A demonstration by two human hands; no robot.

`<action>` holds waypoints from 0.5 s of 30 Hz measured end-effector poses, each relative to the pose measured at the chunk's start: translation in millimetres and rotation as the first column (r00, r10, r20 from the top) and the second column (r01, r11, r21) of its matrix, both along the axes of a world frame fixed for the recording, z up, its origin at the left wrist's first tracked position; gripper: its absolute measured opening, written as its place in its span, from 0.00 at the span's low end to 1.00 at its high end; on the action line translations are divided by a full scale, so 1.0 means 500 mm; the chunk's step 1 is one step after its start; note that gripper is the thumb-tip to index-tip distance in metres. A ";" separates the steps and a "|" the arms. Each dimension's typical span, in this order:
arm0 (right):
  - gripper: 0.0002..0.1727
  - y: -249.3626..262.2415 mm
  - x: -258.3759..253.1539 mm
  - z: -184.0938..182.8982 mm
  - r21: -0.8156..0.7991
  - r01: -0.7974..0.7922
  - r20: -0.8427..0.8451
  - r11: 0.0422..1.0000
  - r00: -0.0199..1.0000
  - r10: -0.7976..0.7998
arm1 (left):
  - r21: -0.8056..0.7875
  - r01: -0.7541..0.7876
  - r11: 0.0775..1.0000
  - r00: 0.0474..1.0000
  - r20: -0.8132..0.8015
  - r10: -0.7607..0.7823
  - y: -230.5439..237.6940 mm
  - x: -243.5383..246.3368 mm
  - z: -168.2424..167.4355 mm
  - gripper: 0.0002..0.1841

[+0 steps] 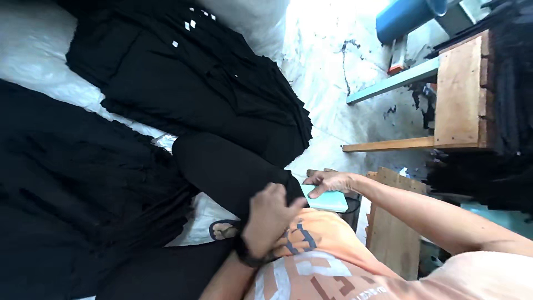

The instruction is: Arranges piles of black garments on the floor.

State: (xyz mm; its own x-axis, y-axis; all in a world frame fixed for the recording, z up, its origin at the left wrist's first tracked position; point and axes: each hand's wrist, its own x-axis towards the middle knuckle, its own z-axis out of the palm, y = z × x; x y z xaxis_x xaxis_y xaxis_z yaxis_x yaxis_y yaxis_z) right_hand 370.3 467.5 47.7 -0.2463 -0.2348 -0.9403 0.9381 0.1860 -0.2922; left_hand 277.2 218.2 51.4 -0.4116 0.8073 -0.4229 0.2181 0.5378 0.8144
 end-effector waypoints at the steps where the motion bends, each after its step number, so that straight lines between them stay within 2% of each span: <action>1: 0.06 -0.002 0.004 0.000 0.019 -0.019 -0.018 1.000 1.000 0.019 | -0.097 0.114 0.989 0.992 0.073 -0.107 0.030 0.021 0.013 0.32; 2: 0.11 -0.004 0.012 0.004 0.055 -0.040 -0.033 0.998 0.999 0.042 | -0.135 0.165 0.977 0.986 0.057 -0.158 0.050 0.042 0.010 0.29; 4: 0.28 0.004 0.027 0.018 0.117 -0.117 -0.022 0.986 0.992 0.120 | -0.106 0.158 0.982 0.982 -0.083 -0.167 0.061 0.060 -0.011 0.16; 5: 0.34 0.009 0.032 0.022 0.138 -0.158 -0.004 0.978 0.987 0.161 | -0.080 0.155 0.985 0.980 -0.112 -0.164 0.056 0.056 -0.015 0.14; 6: 0.35 0.009 0.037 0.022 0.164 -0.167 -0.001 0.972 0.985 0.170 | -0.048 0.151 0.987 0.983 -0.102 -0.156 0.049 0.051 -0.015 0.14; 8: 0.30 0.002 0.060 0.002 0.261 -0.068 -0.079 0.963 0.993 0.091 | 0.023 0.113 0.993 0.991 0.070 -0.114 0.045 0.034 -0.021 0.15; 11: 0.14 -0.040 0.101 -0.035 0.358 0.190 -0.358 0.914 0.932 -0.053 | 0.222 -0.073 0.972 0.934 0.357 -0.012 0.050 0.027 -0.037 0.15; 12: 0.13 -0.060 0.107 -0.045 0.346 0.293 -0.464 0.891 0.879 -0.109 | 0.293 -0.128 0.948 0.920 0.393 0.003 0.053 0.032 -0.034 0.14; 13: 0.16 -0.076 0.109 -0.056 0.313 0.387 -0.551 0.868 0.818 -0.166 | 0.343 -0.161 0.925 0.914 0.405 0.009 0.056 0.041 -0.027 0.13; 15: 0.20 -0.108 0.090 -0.072 0.279 0.496 -0.645 0.823 0.731 -0.222 | 0.389 -0.182 0.903 0.925 0.380 0.023 0.059 0.054 -0.018 0.12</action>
